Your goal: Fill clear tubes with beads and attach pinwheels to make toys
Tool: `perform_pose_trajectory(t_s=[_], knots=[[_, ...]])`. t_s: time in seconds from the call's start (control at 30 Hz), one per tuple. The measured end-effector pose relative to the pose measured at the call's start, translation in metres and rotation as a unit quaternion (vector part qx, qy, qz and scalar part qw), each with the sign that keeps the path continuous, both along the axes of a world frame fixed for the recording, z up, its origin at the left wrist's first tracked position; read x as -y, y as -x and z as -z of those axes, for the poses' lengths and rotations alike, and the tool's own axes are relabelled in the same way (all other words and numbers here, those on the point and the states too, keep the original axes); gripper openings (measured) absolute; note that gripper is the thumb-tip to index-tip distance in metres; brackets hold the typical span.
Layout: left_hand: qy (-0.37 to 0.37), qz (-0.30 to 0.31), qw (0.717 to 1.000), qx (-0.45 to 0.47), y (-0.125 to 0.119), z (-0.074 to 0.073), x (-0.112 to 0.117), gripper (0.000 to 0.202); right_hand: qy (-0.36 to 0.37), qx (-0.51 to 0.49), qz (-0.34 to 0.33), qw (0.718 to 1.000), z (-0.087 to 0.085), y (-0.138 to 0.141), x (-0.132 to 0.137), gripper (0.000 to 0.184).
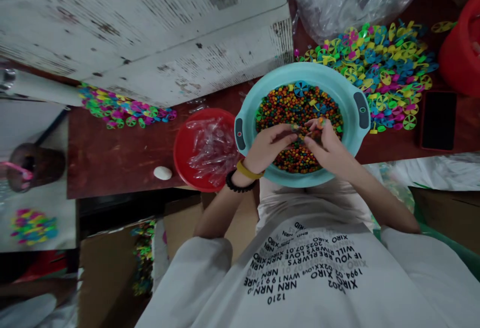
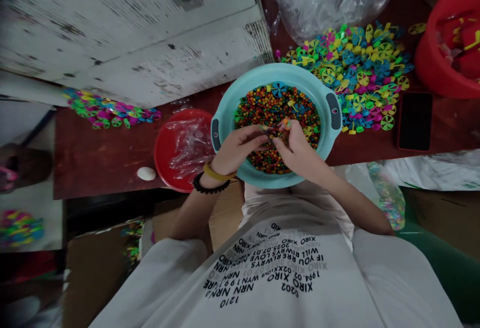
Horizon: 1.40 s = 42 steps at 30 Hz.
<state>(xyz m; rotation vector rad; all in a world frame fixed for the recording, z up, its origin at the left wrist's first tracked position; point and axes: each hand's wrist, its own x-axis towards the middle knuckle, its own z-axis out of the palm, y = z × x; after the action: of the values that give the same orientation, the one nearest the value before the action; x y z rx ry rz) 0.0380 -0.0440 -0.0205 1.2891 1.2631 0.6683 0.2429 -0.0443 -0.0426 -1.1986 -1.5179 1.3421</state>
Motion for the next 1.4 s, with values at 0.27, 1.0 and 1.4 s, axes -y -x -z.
perform_pose_trajectory(t_s=[0.27, 1.0, 1.4], knots=[[-0.238, 0.097, 0.884, -0.390, 0.036, -0.002, -0.030, 0.026, 0.016, 0.074, -0.039, 0.996, -0.003, 0.001, 0.004, 0.027], [0.080, -0.073, 0.990, 0.086, 0.018, 0.009, -0.041, 0.036, 0.025, 0.088, 0.008, 0.996, 0.000, 0.004, 0.001, 0.023], [0.134, -0.091, 0.976, 0.147, 0.018, -0.008, -0.036, 0.036, 0.013, 0.081, 0.004, 0.997, 0.000, 0.003, 0.002, 0.021]])
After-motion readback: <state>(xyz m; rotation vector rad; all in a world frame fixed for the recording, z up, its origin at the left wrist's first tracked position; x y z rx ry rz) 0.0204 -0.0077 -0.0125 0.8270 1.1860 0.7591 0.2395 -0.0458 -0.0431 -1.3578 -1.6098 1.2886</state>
